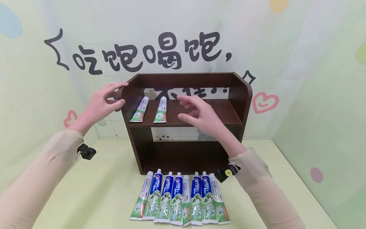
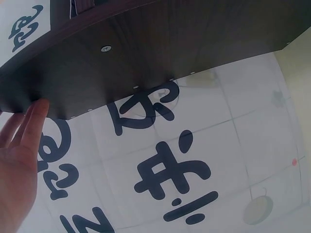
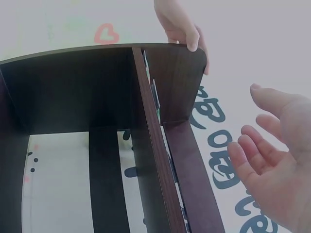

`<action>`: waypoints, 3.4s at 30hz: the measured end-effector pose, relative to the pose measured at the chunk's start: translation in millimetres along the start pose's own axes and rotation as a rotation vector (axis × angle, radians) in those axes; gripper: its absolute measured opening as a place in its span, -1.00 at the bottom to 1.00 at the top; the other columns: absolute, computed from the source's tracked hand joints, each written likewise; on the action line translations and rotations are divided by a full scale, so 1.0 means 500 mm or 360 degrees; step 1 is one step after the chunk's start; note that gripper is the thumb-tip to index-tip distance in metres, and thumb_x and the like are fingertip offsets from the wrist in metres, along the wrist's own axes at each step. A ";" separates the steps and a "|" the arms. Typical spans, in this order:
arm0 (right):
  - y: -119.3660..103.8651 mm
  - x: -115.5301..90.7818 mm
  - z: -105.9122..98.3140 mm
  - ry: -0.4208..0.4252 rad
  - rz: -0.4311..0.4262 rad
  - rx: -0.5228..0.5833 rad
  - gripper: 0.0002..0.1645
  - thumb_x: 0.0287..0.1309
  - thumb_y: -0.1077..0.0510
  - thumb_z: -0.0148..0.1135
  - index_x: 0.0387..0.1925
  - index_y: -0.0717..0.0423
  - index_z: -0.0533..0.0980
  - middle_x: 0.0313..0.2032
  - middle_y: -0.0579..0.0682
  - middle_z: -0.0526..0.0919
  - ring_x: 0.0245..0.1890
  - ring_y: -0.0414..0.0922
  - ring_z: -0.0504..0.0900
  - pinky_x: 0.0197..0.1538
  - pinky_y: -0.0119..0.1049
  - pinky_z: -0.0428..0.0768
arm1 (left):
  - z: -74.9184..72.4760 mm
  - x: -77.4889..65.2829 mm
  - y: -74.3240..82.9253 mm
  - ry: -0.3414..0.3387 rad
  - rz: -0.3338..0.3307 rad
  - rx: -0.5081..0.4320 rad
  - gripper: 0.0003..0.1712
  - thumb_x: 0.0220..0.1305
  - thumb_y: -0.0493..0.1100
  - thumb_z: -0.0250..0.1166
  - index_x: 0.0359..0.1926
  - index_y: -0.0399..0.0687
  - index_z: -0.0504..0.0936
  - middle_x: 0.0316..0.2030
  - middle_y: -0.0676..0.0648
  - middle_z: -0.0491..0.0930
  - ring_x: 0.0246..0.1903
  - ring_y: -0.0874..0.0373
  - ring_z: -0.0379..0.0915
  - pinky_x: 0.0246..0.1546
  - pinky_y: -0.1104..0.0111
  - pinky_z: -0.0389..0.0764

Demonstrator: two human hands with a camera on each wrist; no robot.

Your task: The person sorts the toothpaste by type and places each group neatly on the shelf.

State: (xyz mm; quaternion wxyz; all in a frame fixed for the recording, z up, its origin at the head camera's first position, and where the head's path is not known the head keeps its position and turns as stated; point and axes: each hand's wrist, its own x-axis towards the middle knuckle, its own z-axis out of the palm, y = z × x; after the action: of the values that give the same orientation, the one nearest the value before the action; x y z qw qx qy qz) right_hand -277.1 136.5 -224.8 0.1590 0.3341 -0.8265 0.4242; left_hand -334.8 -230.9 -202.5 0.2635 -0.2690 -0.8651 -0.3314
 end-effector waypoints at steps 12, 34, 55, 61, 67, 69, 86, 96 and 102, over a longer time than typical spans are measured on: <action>0.014 -0.056 -0.012 0.0033 -0.0040 -0.0055 -0.33 0.24 0.10 0.32 0.37 -0.06 0.37 0.20 0.03 0.54 0.18 0.00 0.52 0.11 -0.50 0.60 | -0.002 -0.001 0.004 -0.0009 -0.0030 -0.0024 -0.38 0.27 -0.20 0.28 0.35 0.20 0.45 0.28 0.04 0.45 -0.09 0.36 0.53 0.00 0.57 0.62; 0.059 -0.154 -0.004 0.0108 -0.0047 -0.0097 -0.30 0.18 0.20 0.36 0.35 -0.01 0.38 0.17 0.02 0.55 0.08 -0.32 0.52 0.01 -0.53 0.63 | 0.002 -0.002 0.005 -0.0023 -0.0030 -0.0029 -0.38 0.27 -0.21 0.28 0.36 0.19 0.45 0.29 0.05 0.44 -0.06 0.29 0.55 0.01 0.56 0.62; 0.120 -0.249 0.011 0.0108 0.0063 -0.0151 -0.32 0.17 0.21 0.36 0.33 -0.02 0.40 0.17 -0.02 0.54 0.07 -0.45 0.45 -0.01 -0.48 0.66 | -0.001 -0.002 0.006 -0.0024 -0.0016 -0.0065 -0.37 0.26 -0.25 0.29 0.35 0.15 0.46 0.29 0.03 0.45 -0.13 0.43 0.53 -0.03 0.65 0.58; 0.136 -0.270 0.018 0.0113 0.0125 -0.0168 -0.32 0.18 0.18 0.36 0.33 -0.04 0.39 0.14 -0.01 0.54 0.06 -0.33 0.49 -0.03 -0.45 0.67 | -0.001 -0.001 0.007 -0.0020 -0.0016 -0.0055 -0.38 0.27 -0.23 0.29 0.35 0.19 0.46 0.29 0.04 0.45 -0.12 0.41 0.53 -0.02 0.64 0.59; 0.149 -0.286 0.026 0.0109 0.0170 -0.0184 -0.30 0.18 0.15 0.37 0.35 -0.01 0.37 0.14 0.00 0.53 0.04 -0.37 0.47 -0.03 -0.44 0.68 | 0.000 -0.002 0.008 -0.0032 -0.0026 -0.0064 -0.37 0.27 -0.23 0.28 0.35 0.18 0.45 0.29 0.03 0.44 -0.12 0.37 0.54 -0.02 0.64 0.59; 0.154 -0.292 0.030 0.0108 0.0175 -0.0189 -0.28 0.18 0.15 0.37 0.36 -0.01 0.36 0.15 0.00 0.52 0.04 -0.41 0.45 -0.04 -0.43 0.68 | 0.000 -0.003 0.007 -0.0032 -0.0033 -0.0063 -0.37 0.27 -0.22 0.28 0.36 0.19 0.45 0.29 0.04 0.44 -0.10 0.31 0.56 -0.01 0.62 0.59; 0.189 -0.340 0.055 0.0077 0.0268 -0.0229 -0.16 0.17 0.11 0.38 0.45 -0.06 0.25 0.26 0.05 0.45 0.06 -0.43 0.41 -0.02 -0.38 0.67 | -0.001 0.002 0.007 -0.0026 -0.0043 -0.0033 -0.37 0.27 -0.20 0.28 0.35 0.25 0.45 0.28 0.07 0.45 -0.05 0.21 0.57 0.04 0.49 0.63; 0.207 -0.370 0.079 0.0085 0.0233 -0.0279 -0.17 0.15 0.13 0.40 0.42 -0.02 0.28 0.25 0.03 0.47 0.09 -0.41 0.44 -0.03 -0.29 0.68 | -0.002 0.002 0.012 -0.0031 -0.0057 -0.0037 -0.37 0.27 -0.19 0.28 0.35 0.27 0.45 0.27 0.07 0.45 -0.05 0.22 0.57 0.06 0.44 0.64; 0.217 -0.384 0.089 0.0065 0.0300 -0.0303 -0.16 0.13 0.11 0.41 0.42 0.00 0.29 0.26 0.06 0.47 0.10 -0.19 0.51 -0.01 -0.35 0.66 | -0.001 0.000 0.014 -0.0037 -0.0063 -0.0043 -0.37 0.28 -0.20 0.28 0.36 0.28 0.44 0.28 0.06 0.44 -0.03 0.15 0.58 0.06 0.40 0.65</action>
State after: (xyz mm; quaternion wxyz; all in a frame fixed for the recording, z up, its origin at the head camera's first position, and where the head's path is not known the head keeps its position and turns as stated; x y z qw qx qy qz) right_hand -211.1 225.9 -420.7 0.1661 0.2296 -0.8874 0.3637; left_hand -330.3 -226.8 -199.0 0.2433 -0.2592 -0.8686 -0.3451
